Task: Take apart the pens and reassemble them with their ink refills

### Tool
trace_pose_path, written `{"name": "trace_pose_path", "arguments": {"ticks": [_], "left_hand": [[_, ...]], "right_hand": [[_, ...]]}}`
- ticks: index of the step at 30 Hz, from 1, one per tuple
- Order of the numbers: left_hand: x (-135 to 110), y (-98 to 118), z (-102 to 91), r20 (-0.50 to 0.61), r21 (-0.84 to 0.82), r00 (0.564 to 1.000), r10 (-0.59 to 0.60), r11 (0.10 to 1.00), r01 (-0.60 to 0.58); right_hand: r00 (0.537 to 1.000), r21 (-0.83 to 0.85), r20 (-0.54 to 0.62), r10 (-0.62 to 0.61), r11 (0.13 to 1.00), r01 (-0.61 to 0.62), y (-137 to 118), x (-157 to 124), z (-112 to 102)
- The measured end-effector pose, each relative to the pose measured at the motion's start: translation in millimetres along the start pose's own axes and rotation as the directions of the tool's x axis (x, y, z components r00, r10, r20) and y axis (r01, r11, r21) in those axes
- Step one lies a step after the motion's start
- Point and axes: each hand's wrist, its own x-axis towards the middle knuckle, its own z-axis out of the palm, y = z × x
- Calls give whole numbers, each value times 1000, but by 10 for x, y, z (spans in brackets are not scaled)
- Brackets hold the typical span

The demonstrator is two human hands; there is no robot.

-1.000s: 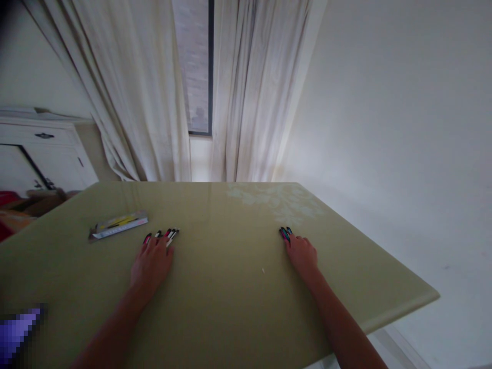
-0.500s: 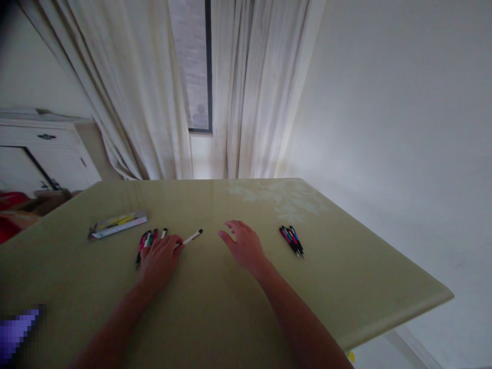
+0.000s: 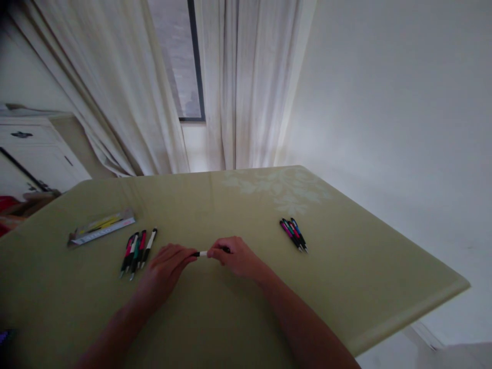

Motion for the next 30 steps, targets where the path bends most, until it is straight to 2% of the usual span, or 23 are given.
{"name": "trace_pose_path", "arguments": {"ticks": [2,6,10,15,22,30], "left_hand": [[0,8,-14,23,-15,999,-29,999,30],[-11,26,10,72,-108,980,-184,975,191],[-35,14,43,65,-143,965,-256,954,263],[-61,-27,64,143,-82,943,-301,946,314],[-55,-28,82,130,-4,957,-261,965,263],[-53,-46,96,138,52,967,-212,977,207]], "right_hand": [[998,-3,-37,-45,999,45,-11,-7,16],[983,-75,-132,-131,990,122,-19,-9,43],[985,-14,-153,-76,997,74,-5,11,56],[982,-1,-170,-79,997,80,6,21,85],[981,8,-170,-97,995,100,45,25,131],[976,-57,-173,-133,990,125,81,39,154]]}}
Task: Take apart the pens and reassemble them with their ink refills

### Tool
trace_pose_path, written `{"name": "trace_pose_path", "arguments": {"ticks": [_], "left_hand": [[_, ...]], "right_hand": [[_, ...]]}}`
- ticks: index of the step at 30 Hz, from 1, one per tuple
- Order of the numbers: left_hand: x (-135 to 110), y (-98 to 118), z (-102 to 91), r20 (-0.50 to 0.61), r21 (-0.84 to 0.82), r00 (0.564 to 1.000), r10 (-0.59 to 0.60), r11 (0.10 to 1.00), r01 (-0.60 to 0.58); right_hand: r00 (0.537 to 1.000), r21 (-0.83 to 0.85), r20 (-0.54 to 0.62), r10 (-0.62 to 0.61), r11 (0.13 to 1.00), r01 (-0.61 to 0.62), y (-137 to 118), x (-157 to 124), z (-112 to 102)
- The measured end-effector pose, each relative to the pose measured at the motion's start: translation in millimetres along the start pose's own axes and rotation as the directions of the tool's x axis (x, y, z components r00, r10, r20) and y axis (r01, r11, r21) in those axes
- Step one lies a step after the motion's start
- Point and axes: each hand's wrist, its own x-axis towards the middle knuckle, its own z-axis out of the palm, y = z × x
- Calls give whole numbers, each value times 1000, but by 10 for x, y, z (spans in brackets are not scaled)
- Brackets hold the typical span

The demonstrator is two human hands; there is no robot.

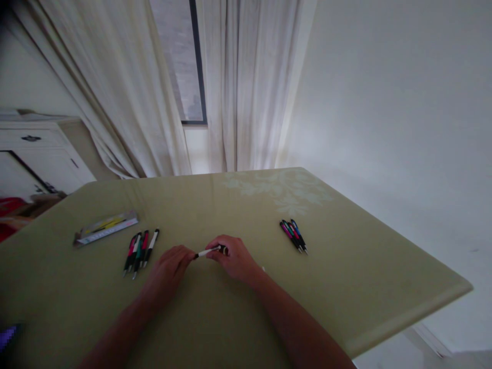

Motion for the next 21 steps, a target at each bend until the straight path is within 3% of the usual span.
{"name": "trace_pose_path", "arguments": {"ticks": [11,17,21], "left_hand": [[4,3,14,92,57,995,41,997,-47],[-8,0,47,123,94,992,6,995,-18],[-7,-15,60,85,62,996,23,998,-28]], "right_hand": [[998,-28,4,-67,997,67,-19,-1,-16],[993,-44,-12,-118,992,117,10,-1,-1],[995,-45,-4,-103,994,102,2,-11,0]]}}
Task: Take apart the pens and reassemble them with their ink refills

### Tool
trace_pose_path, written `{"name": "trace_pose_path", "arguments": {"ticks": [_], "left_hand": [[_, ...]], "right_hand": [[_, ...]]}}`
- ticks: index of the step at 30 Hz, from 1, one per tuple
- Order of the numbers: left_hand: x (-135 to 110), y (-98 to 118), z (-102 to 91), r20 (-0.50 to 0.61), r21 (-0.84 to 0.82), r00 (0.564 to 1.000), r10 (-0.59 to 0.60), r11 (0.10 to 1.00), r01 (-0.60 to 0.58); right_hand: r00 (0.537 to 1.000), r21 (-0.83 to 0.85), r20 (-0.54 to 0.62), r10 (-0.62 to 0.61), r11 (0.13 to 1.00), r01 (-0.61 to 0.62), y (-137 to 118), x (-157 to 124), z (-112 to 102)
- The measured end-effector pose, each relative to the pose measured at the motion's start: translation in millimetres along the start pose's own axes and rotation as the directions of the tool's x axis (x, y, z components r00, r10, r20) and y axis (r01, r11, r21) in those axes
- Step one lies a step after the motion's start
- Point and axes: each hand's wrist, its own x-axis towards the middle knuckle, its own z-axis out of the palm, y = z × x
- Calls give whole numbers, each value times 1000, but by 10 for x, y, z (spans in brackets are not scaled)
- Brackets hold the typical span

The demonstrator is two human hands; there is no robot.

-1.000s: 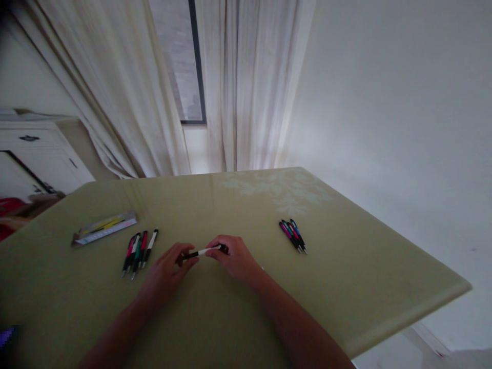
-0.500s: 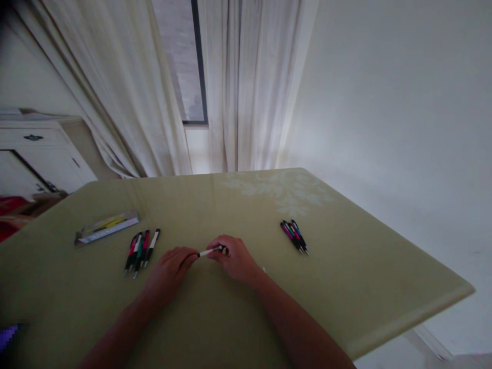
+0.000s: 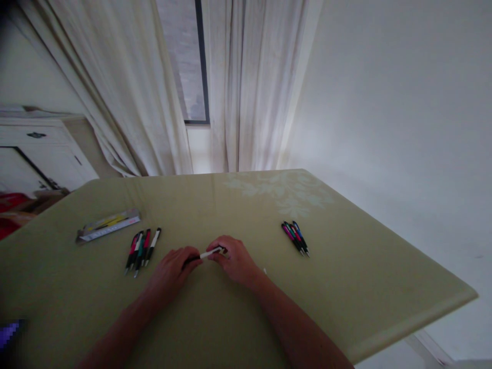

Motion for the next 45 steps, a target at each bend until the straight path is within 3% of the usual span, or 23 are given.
{"name": "trace_pose_path", "arguments": {"ticks": [13,18,25,30,35,38,42,45], "left_hand": [[33,-17,13,-129,-70,991,-30,997,21],[33,0,6,-120,-129,992,-43,991,28],[29,-21,-40,-115,-75,990,-84,994,75],[48,-60,-33,-121,-96,981,-153,985,142],[47,-7,-54,-118,-120,970,-210,973,196],[40,25,-67,-89,-122,965,-245,965,234],[32,39,-68,-37,-117,963,-266,959,260],[29,51,-64,7,-111,970,-241,964,241]], "right_hand": [[995,-62,-47,84,994,-87,-36,11,-79],[994,-54,-50,100,993,-103,-31,9,-95],[997,-79,-41,71,994,-74,60,11,-80],[981,-53,-139,135,988,-143,67,34,-91],[930,-33,-290,227,968,-247,163,81,-229],[905,-146,-327,271,932,-331,270,94,-380],[869,-339,-334,366,813,-473,380,76,-538],[856,-401,-321,405,761,-510,421,56,-580]]}}
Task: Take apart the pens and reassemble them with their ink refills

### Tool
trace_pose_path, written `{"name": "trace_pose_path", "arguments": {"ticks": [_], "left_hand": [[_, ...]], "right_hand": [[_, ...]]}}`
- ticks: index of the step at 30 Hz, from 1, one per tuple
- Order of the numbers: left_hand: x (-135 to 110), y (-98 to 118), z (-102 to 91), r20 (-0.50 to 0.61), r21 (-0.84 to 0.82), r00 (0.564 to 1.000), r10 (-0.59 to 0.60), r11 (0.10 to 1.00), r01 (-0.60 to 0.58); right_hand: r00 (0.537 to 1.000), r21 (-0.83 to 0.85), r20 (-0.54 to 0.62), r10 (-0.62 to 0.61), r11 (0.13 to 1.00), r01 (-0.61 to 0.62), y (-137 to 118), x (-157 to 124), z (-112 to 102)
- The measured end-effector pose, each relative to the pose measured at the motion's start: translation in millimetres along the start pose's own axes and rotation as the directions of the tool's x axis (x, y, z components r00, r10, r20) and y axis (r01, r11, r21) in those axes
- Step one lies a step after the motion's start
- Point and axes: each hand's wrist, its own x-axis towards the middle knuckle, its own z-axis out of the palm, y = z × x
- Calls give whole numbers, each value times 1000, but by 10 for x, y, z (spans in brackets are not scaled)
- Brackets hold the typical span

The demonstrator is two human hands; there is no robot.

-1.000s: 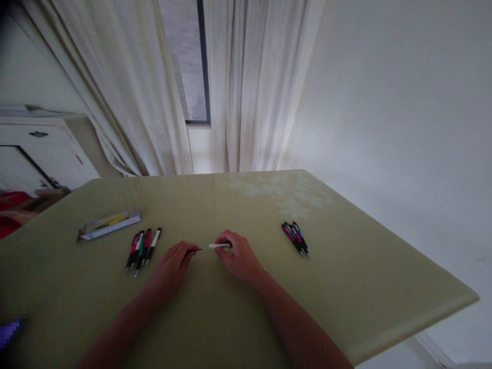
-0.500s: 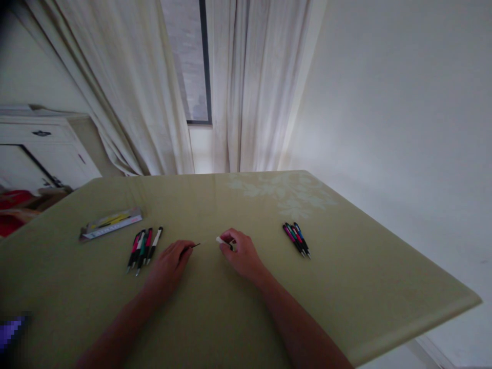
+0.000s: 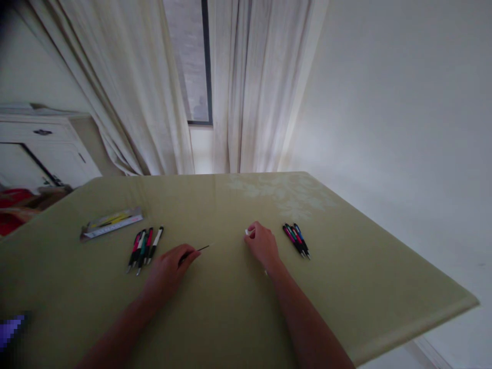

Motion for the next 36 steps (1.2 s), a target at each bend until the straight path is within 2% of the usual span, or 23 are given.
{"name": "trace_pose_path", "arguments": {"ticks": [4,7,8,10,11,13,15,20,29,36], "left_hand": [[-14,46,12,31,17,1000,7,1000,-8],[-30,88,28,46,23,998,37,999,-38],[-36,98,34,51,20,997,51,998,-52],[-47,106,47,53,14,996,77,997,-78],[-52,105,52,50,9,995,91,996,-91],[-57,96,57,42,-7,993,114,993,-114],[-57,86,56,37,-36,990,140,990,-138],[-44,53,71,26,-89,982,190,978,-187],[-27,-31,73,-16,-49,991,131,990,-132],[-33,41,34,-20,-128,984,175,976,-176]], "right_hand": [[997,-16,-58,-55,998,55,-54,-29,12],[973,81,-51,-224,970,227,-219,-126,49],[945,158,-7,-326,933,323,-287,-175,67],[861,283,100,-498,844,455,-415,-280,109],[826,310,148,-544,819,483,-467,-327,129],[799,320,210,-564,812,489,-533,-392,156],[809,313,207,-550,821,478,-546,-407,166],[848,265,112,-518,838,477,-454,-328,168],[849,252,111,-517,841,479,-389,-270,182],[865,212,96,-493,859,466,-355,-227,208]]}}
